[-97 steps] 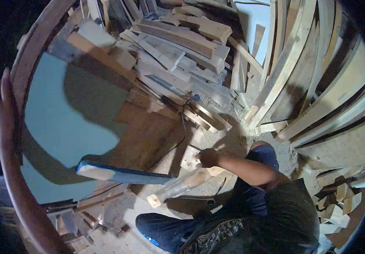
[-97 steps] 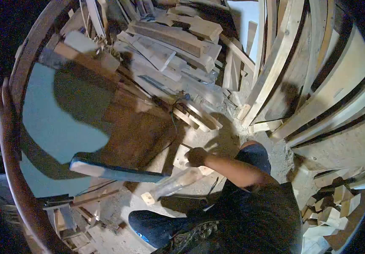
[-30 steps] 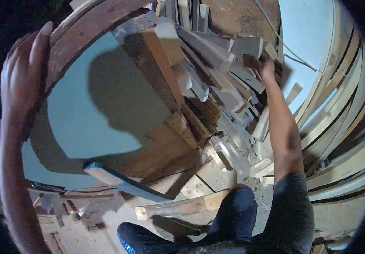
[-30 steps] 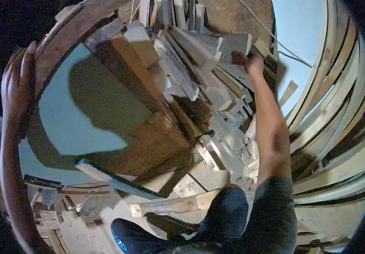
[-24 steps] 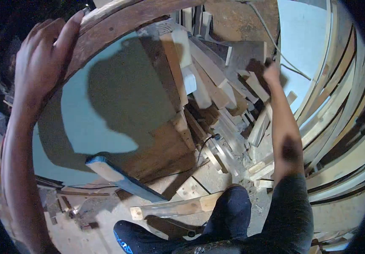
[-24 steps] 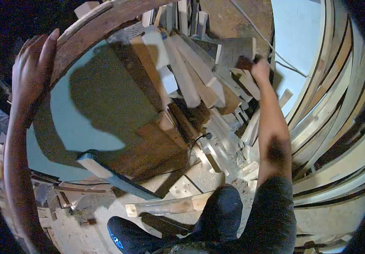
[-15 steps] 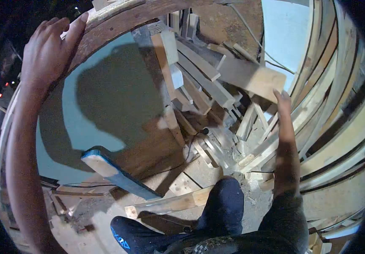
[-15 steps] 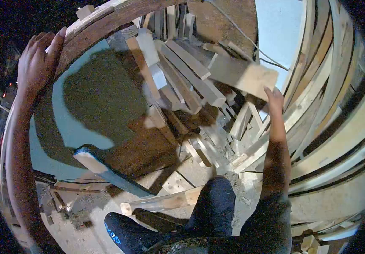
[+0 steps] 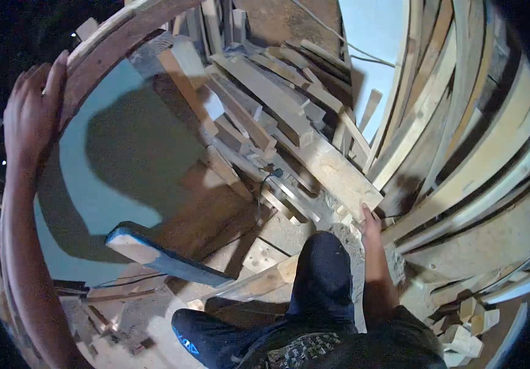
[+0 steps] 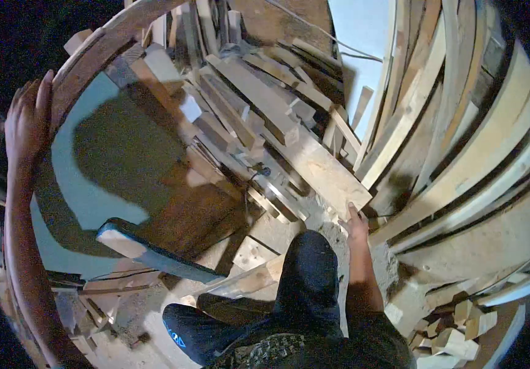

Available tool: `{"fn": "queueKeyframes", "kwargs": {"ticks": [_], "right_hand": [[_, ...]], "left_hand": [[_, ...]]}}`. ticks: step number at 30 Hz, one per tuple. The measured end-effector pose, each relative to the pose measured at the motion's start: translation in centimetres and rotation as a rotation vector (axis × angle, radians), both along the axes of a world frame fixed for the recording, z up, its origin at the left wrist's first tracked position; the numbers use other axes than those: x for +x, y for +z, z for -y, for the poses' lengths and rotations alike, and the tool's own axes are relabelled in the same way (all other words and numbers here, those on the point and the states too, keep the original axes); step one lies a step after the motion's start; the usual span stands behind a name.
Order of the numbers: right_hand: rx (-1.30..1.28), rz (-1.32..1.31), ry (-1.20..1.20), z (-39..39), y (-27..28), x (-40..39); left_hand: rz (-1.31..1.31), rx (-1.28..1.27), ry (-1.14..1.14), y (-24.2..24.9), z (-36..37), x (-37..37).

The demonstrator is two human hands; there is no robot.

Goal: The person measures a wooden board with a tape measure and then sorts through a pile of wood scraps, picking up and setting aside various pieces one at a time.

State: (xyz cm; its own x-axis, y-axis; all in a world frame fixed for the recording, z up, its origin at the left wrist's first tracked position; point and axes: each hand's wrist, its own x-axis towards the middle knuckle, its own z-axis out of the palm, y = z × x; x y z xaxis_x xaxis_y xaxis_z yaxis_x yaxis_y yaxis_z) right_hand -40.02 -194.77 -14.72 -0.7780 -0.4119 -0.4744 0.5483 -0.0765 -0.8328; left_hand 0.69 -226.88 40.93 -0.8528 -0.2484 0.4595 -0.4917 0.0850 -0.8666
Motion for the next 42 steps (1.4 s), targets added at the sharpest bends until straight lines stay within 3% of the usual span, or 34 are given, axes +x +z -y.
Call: {"fn": "queueKeyframes", "kwargs": {"ticks": [2, 4, 6, 7, 10, 12, 14, 15, 17, 18, 21, 22, 24, 26, 28, 30, 32, 35, 38, 40, 42], "right_hand": [[0.127, 0.067, 0.246, -1.0, -0.9, -2.1], [0.17, 0.013, 0.265, -1.3, 0.2, -2.8], [1.009, -0.768, 0.439, -1.3, 2.1, -3.6], [0.912, -1.11, 0.236, -0.9, 2.6, -3.1], [0.835, -1.266, 0.335, 3.9, 10.3, 0.6], [0.833, -1.709, 0.403, 7.5, 9.0, 2.6], [0.864, -1.845, 0.51, 11.2, 7.7, 3.2], [0.853, -1.857, 0.509, 13.0, 6.0, 2.7], [1.181, -1.806, 0.665, 16.5, 2.6, 2.0], [1.161, -1.822, 0.662, 17.5, 2.5, 1.9], [1.163, -1.955, 0.661, 17.7, 2.9, 0.9], [1.153, -1.982, 0.656, 18.7, 4.1, -0.5], [0.943, -1.676, 1.02, 18.9, 9.8, -2.8], [0.932, -1.42, 1.237, 19.6, 18.8, -6.0], [0.838, -1.403, 1.382, 19.5, 21.6, -13.1], [0.81, -1.377, 1.34, 13.6, 31.0, -11.2], [1.144, -1.22, 1.301, 9.0, 35.6, -11.0], [1.149, -1.241, 1.295, 3.2, 33.5, -15.5], [0.974, -1.25, 1.198, -0.3, 30.7, -15.6], [1.279, -1.665, 0.744, -1.2, 29.9, -12.8], [1.293, -1.738, 0.654, -2.4, 30.0, -10.7]], "left_hand": [[0.016, 0.033, 0.027, 0.0, -0.9, -0.3], [0.03, 0.016, 0.067, 0.1, -0.9, -0.4], [0.032, 0.0, 0.041, 0.1, -0.1, 0.1], [0.058, 0.005, 0.019, 0.2, -0.1, 0.2], [0.085, -0.019, 0.004, 0.4, 0.3, 0.4], [0.082, -0.047, 0.014, 0.2, 0.4, 0.3], [-0.056, 0.108, 0.059, 0.0, 0.1, -0.2], [-0.062, 0.103, 0.069, 0.0, -0.2, -0.3], [-0.042, 0.036, 0.014, -0.2, -1.1, -0.8], [-0.185, 0.137, 0.013, -0.2, -0.9, -1.1], [-0.228, 0.163, -0.018, -0.8, -1.8, -1.2], [-0.155, 0.085, -0.008, -0.7, -1.6, -0.7], [-0.086, 0.028, 0.003, -0.9, -1.3, -0.3], [-0.244, 0.152, -0.053, -0.9, -1.3, -0.7], [-0.333, 0.224, -0.036, -0.9, -3.5, -2.0], [-0.615, 0.268, -0.135, -1.0, -7.5, -3.8], [-0.615, 0.304, -0.152, -0.7, -6.6, -3.2], [-0.619, 0.348, -0.133, -0.3, -6.3, -3.2], [-0.619, 0.352, -0.126, -0.3, -6.5, -3.0], [-0.618, 0.344, -0.154, -0.4, -6.5, -2.8], [-0.631, 0.336, -0.113, -0.5, -6.3, -2.8]]}}
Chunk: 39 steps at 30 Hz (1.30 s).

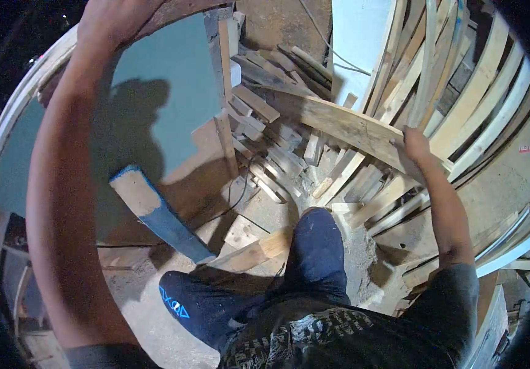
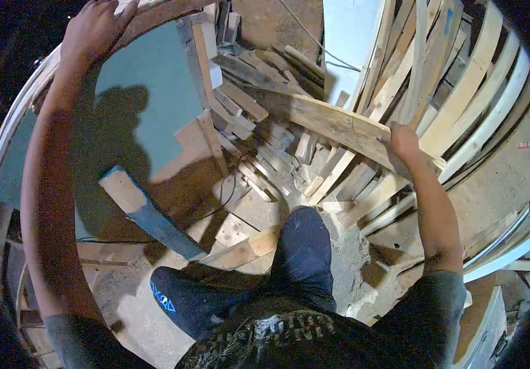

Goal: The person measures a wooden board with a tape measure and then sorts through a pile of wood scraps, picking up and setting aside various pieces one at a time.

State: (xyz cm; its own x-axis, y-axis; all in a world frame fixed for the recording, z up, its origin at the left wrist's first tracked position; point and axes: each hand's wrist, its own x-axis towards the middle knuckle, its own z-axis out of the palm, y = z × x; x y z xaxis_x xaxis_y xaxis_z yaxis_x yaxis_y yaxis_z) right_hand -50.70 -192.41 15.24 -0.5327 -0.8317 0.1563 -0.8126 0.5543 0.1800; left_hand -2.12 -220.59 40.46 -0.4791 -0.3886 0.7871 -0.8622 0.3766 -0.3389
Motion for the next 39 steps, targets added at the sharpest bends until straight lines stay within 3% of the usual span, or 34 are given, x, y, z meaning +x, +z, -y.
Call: {"fn": "queueKeyframes", "kwargs": {"ticks": [3, 8, 11, 14, 16, 18, 22, 23, 28, 30, 32, 34, 37, 38, 39], "right_hand": [[-0.042, -0.059, 0.013, -0.5, 2.6, 3.1], [-0.02, -0.186, 0.078, -3.4, 11.6, 2.5], [0.063, -0.046, -0.052, -6.1, 18.9, 3.1], [0.066, -0.053, 0.002, -10.1, 23.3, 1.4], [-0.169, 0.126, -0.048, -13.0, 25.4, 3.8], [0.027, 0.114, -0.107, -14.7, 28.7, 4.6], [-0.072, 0.203, -0.155, -20.4, 32.3, 3.9], [0.057, 0.042, -0.15, -21.6, 33.8, 3.0], [0.065, -0.029, -0.236, -24.8, 38.3, 7.9], [0.229, -0.195, -0.124, -26.2, 39.9, 7.6], [0.133, -0.175, -0.077, -26.3, 39.4, 8.3], [0.225, -0.253, -0.365, -24.3, 39.1, 10.5], [0.168, -0.23, -0.293, -24.7, 38.3, 10.2], [0.167, -0.237, -0.296, -24.3, 38.3, 9.7], [0.364, -0.233, -0.289, -23.7, 38.5, 8.7]], "left_hand": [[0.001, -0.037, -0.052, -0.1, -0.3, 0.5], [-0.007, 0.029, -0.049, 0.2, 0.4, 1.1], [0.001, 0.055, -0.037, 0.4, 0.7, 1.2], [0.012, 0.082, -0.019, 0.5, 0.6, 1.3], [0.005, 0.086, -0.035, 0.4, 0.0, 1.1], [-0.013, 0.028, -0.053, 0.2, -0.4, 1.4], [-0.001, 0.121, -0.016, 0.8, -0.8, 1.2], [0.003, 0.092, -0.032, 0.6, -1.3, 1.4], [-0.01, 0.138, -0.041, 1.0, -1.7, 1.2], [-0.033, 0.103, -0.07, 0.8, -1.9, 1.4], [-0.004, 0.0, -0.107, 0.0, -2.1, 1.6], [-0.022, -0.096, -0.153, -0.3, -2.5, 1.7], [0.016, -0.026, -0.083, -0.1, 6.4, 1.4], [0.009, -0.027, -0.085, -0.1, 6.4, 1.5], [0.068, -0.051, -0.12, 0.0, 6.4, 1.7]]}}
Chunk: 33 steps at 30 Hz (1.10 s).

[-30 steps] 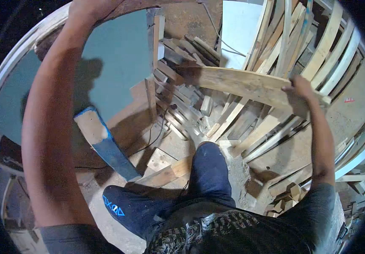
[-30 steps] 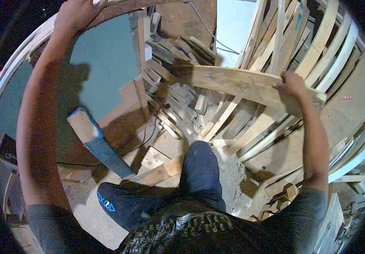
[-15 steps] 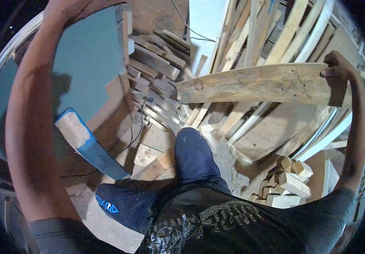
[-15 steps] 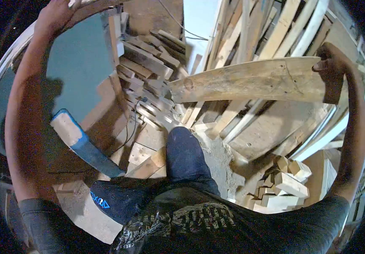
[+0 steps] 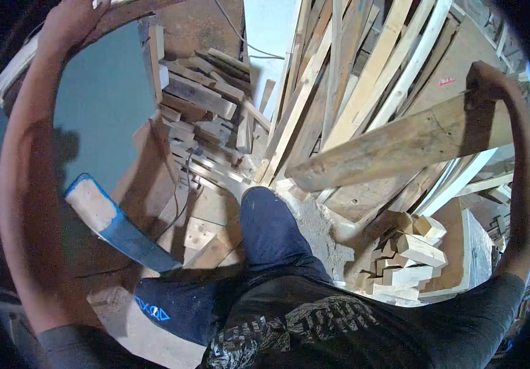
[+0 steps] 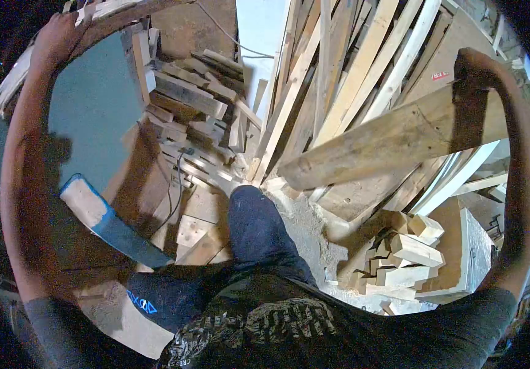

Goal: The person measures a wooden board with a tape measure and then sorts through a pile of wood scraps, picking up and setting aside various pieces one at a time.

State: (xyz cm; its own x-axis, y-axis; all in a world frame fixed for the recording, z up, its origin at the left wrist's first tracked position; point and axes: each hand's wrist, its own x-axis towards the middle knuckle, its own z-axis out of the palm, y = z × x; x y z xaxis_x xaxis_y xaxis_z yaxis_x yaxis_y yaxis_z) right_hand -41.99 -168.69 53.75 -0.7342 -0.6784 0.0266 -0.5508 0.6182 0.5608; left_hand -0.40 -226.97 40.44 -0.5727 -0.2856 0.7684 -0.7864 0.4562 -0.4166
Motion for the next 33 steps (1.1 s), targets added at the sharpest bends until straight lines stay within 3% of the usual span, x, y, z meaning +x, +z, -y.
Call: {"fn": "queueKeyframes", "kwargs": {"ticks": [1, 5, 7, 11, 13, 18, 20, 21, 23, 24, 25, 27, 28, 29, 31, 33], "right_hand": [[0.19, 0.034, -0.023, 0.3, -0.1, -0.5], [0.345, -0.151, 0.03, 3.1, -2.6, -0.9], [0.301, -0.086, -0.214, 5.3, -4.2, -3.8], [0.479, -0.117, -0.109, 10.6, -9.0, -4.1], [0.37, -0.096, -0.027, 10.7, -12.9, -12.8], [0.348, -0.137, 0.052, 14.6, -17.9, -15.4], [0.099, -0.071, 0.157, 15.7, -18.3, -15.7], [0.097, -0.058, 0.169, 16.9, -19.1, -15.2], [-0.226, -0.075, 0.379, 20.1, -21.7, -13.3], [-0.326, 0.076, 0.577, 21.9, -23.5, -11.9], [-0.427, 0.229, 0.773, 24.0, -25.4, -10.3], [-0.562, 0.56, 0.674, 29.6, -30.5, -6.9], [-0.58, 0.763, 0.636, 32.6, -33.7, -6.5], [-0.594, 0.947, 0.711, 36.9, -40.0, -9.5], [-0.862, 1.207, 0.376, 42.3, -47.5, -8.2], [-0.901, 1.25, 0.311, 50.0, -60.0, -13.0]], "left_hand": [[0.061, -0.029, -0.037, 0.1, -0.2, 0.0], [0.1, -0.024, -0.025, 0.2, -1.3, 0.2], [0.048, -0.052, -0.074, 0.1, -1.9, 0.0], [-0.039, -0.118, -0.094, -0.5, -2.6, -0.1], [0.043, 0.034, 0.051, 0.1, -4.0, -0.4], [0.178, -0.124, 0.025, 0.1, 1.1, 0.6], [0.404, -0.295, 0.103, -0.1, 0.1, 0.6], [0.419, -0.294, 0.113, -0.1, -0.2, 0.6], [0.298, -0.239, 0.128, -0.2, -0.1, 0.2], [0.233, -0.184, 0.071, 0.0, 2.4, 1.2], [0.254, -0.189, 0.084, 0.1, 1.8, 1.0], [0.45, -0.267, 0.19, 0.2, -0.1, 0.9], [0.266, -0.169, 0.215, 0.0, 1.0, 0.9], [0.279, -0.179, 0.228, 0.2, 0.6, 0.6], [0.519, -0.282, 0.343, 0.3, -1.3, 0.5], [0.483, -0.271, 0.315, 0.3, -1.4, 0.6]]}}
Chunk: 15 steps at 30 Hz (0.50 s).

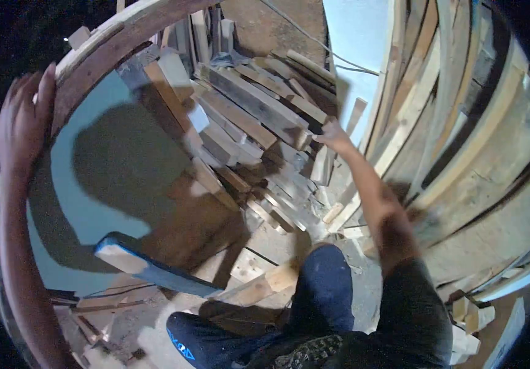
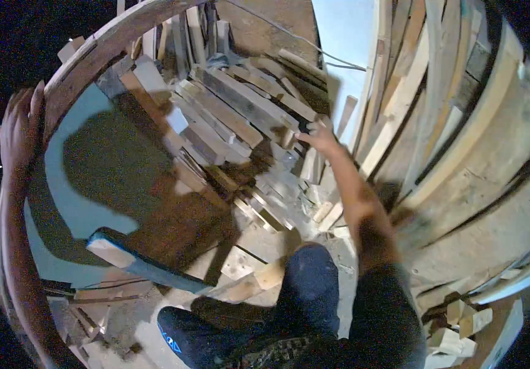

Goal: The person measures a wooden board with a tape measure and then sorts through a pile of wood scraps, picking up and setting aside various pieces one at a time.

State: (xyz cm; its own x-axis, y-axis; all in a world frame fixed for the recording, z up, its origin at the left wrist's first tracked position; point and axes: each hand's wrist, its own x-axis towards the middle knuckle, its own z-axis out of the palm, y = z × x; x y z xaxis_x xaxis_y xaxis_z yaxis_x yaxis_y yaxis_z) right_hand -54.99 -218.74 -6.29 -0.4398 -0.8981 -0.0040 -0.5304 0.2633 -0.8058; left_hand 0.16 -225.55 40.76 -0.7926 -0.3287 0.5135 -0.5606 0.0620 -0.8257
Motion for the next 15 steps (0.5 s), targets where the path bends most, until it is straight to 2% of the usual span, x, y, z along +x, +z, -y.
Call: {"fn": "queueKeyframes", "kwargs": {"ticks": [2, 4, 6, 7, 8, 10, 11, 13, 15], "right_hand": [[0.035, 0.256, -0.346, 1.7, -5.2, 1.1], [-0.045, 0.387, -0.429, 1.3, -5.6, 5.0], [-0.021, 0.411, -0.416, 4.5, -10.1, 4.6], [0.008, 0.416, -0.396, 5.8, -11.9, 4.6], [0.008, 0.421, -0.392, 5.5, -10.4, 5.3], [-0.204, 0.339, -0.288, 3.5, -4.6, 8.4], [-0.295, 0.204, -0.337, 4.0, -3.6, 9.9], [-0.421, -0.182, -0.344, 3.0, 2.3, 14.1], [-0.366, -0.426, -0.235, 4.1, 4.7, 17.0]], "left_hand": [[-0.107, 0.101, 0.079, 0.1, -0.4, -0.6], [0.011, -0.01, 0.016, 0.2, 0.5, 0.2], [-0.152, 0.119, 0.058, 0.2, 0.6, 0.1], [0.091, 0.004, 0.072, 0.6, 0.6, 0.6], [0.096, 0.003, 0.077, 0.7, 0.9, 1.1], [0.184, -0.063, 0.014, 0.8, 1.3, 1.9], [0.184, -0.062, 0.017, 0.7, 1.4, 2.0], [0.135, -0.077, 0.063, 0.6, 1.4, 1.8], [0.087, -0.049, 0.081, 0.1, 1.6, 2.2]]}}
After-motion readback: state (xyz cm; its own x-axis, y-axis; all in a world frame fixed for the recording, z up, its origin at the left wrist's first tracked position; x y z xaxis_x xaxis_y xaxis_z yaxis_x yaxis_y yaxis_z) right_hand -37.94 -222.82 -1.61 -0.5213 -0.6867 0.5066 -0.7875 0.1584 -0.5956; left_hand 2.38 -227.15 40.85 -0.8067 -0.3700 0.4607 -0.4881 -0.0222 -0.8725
